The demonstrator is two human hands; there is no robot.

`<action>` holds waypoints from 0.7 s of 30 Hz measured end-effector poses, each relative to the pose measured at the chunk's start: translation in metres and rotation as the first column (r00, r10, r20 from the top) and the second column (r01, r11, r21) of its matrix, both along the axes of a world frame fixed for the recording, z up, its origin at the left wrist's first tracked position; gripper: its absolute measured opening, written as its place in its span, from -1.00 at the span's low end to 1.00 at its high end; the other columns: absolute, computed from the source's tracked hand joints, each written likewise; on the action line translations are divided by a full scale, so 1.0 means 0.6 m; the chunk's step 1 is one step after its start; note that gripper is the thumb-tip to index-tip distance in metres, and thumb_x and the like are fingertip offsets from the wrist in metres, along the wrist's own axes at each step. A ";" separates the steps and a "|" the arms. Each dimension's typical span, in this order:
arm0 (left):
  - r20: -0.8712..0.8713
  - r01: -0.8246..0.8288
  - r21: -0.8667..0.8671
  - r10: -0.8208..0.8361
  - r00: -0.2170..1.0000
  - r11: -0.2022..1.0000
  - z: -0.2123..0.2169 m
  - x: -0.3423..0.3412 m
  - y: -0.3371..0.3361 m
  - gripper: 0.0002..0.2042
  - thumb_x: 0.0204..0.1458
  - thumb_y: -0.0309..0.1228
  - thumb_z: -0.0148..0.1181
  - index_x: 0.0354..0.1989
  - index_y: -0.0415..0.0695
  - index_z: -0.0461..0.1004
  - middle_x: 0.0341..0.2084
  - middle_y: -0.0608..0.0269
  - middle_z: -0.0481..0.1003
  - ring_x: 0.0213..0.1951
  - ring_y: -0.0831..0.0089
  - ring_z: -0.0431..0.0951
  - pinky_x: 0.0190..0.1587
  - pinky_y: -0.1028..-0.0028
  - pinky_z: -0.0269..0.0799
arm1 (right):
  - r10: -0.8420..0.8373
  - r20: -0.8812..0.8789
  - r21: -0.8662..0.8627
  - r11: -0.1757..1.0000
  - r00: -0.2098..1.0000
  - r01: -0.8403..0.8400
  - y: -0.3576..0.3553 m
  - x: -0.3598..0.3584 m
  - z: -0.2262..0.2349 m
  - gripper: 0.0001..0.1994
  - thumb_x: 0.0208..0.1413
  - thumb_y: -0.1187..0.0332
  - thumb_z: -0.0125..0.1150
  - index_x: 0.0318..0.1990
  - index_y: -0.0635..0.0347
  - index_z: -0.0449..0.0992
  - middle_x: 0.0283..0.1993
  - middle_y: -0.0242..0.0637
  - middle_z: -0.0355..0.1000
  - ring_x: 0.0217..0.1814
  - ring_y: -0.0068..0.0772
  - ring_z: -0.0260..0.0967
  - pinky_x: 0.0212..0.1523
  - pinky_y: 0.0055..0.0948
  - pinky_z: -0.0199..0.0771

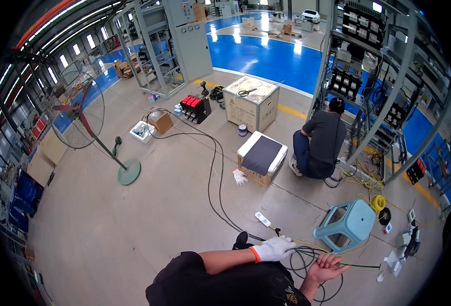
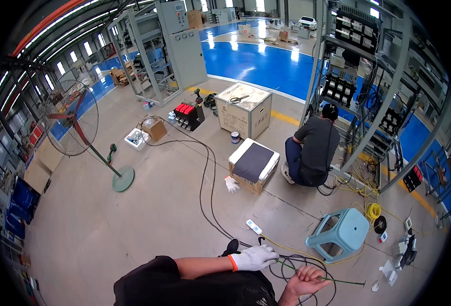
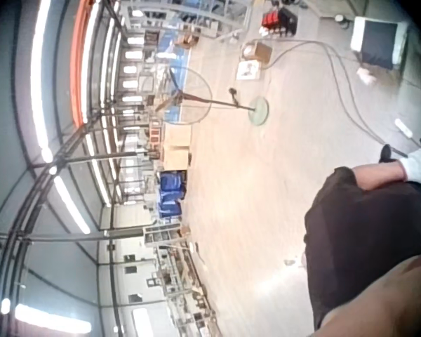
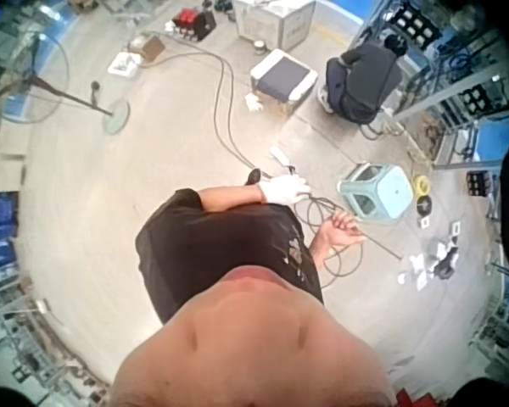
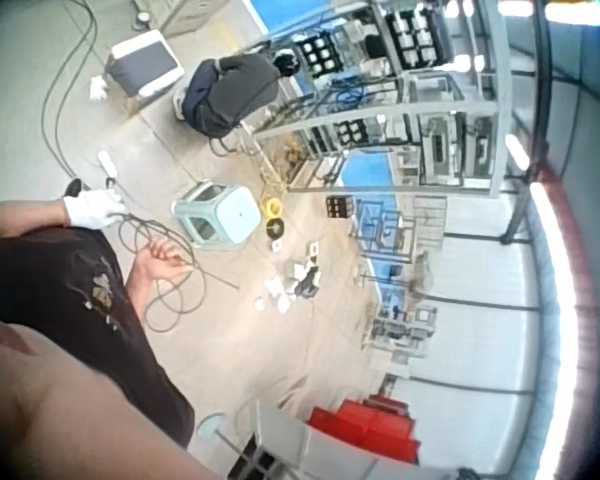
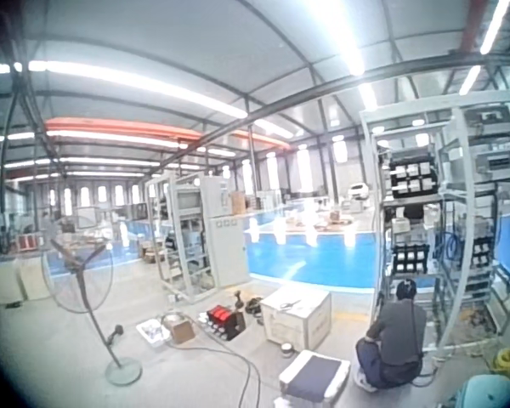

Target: The person walks through a workshop carrying a tape measure, then measures a metal rack structure. They move to a metal sheet on a table, place a metal bracket on it, and mark the sheet with a marker.

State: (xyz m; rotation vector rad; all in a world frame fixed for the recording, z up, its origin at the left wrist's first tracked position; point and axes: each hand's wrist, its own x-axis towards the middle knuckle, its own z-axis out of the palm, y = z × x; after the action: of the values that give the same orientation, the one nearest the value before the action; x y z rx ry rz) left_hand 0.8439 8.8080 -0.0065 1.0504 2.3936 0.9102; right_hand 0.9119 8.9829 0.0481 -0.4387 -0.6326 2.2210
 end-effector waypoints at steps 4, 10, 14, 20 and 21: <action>0.010 -0.024 -0.007 0.024 1.000 1.000 -0.002 0.001 0.002 -0.71 0.26 -0.22 -0.03 -0.01 -0.10 0.48 -0.22 0.01 0.46 -0.07 0.01 0.45 -0.01 0.12 0.42 | -0.007 0.002 -0.014 1.000 1.000 0.007 -0.005 -0.006 0.008 -0.38 0.37 -0.24 -0.42 -0.62 0.00 0.02 -0.74 -0.51 -0.16 -0.75 -0.59 -0.29 -0.70 -0.54 -0.23; 0.012 -0.025 0.000 0.025 1.000 1.000 -0.013 0.000 0.004 -0.71 0.25 -0.22 0.00 0.00 -0.11 0.48 -0.22 0.00 0.46 -0.06 0.00 0.45 -0.01 0.11 0.41 | -0.002 -0.012 -0.026 1.000 1.000 0.002 -0.003 -0.006 0.001 -0.38 0.36 -0.25 -0.41 -0.62 -0.01 0.04 -0.74 -0.51 -0.16 -0.75 -0.59 -0.28 -0.70 -0.54 -0.22; -0.014 0.016 0.055 -0.015 1.000 0.998 -0.005 -0.008 0.012 -0.70 0.23 -0.24 0.02 0.02 -0.11 0.48 -0.23 -0.03 0.47 -0.10 -0.02 0.47 -0.04 0.11 0.41 | 0.014 -0.064 0.029 0.999 0.998 -0.012 0.014 0.000 -0.020 -0.38 0.35 -0.26 -0.40 -0.61 -0.01 0.10 -0.74 -0.50 -0.13 -0.74 -0.58 -0.25 -0.69 -0.52 -0.21; -0.022 -0.025 0.052 0.026 0.999 0.998 -0.025 -0.004 0.013 -0.74 0.23 -0.27 0.04 -0.02 -0.10 0.51 -0.20 -0.01 0.49 -0.11 0.00 0.50 -0.04 0.16 0.43 | 0.095 -0.099 0.056 0.994 0.991 -0.090 0.016 -0.001 -0.036 -0.34 0.32 -0.32 -0.42 -0.59 0.04 0.12 -0.73 -0.48 -0.06 -0.71 -0.52 -0.16 -0.63 -0.43 -0.08; -0.010 -0.012 0.043 0.012 1.000 0.999 -0.018 -0.008 0.016 -0.74 0.23 -0.27 0.04 -0.03 -0.10 0.51 -0.20 -0.01 0.49 -0.10 0.00 0.50 -0.03 0.16 0.43 | 0.099 -0.103 0.066 0.994 0.990 -0.092 0.018 0.001 -0.036 -0.34 0.32 -0.32 -0.43 -0.59 0.05 0.12 -0.73 -0.48 -0.06 -0.70 -0.51 -0.15 -0.62 -0.42 -0.06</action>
State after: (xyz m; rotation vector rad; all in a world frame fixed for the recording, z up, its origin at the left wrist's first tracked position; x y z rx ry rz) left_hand 0.8393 8.8174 -0.0175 1.0602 2.4007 0.9673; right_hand 0.9122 8.9938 0.0266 -0.2625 -0.6755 2.2914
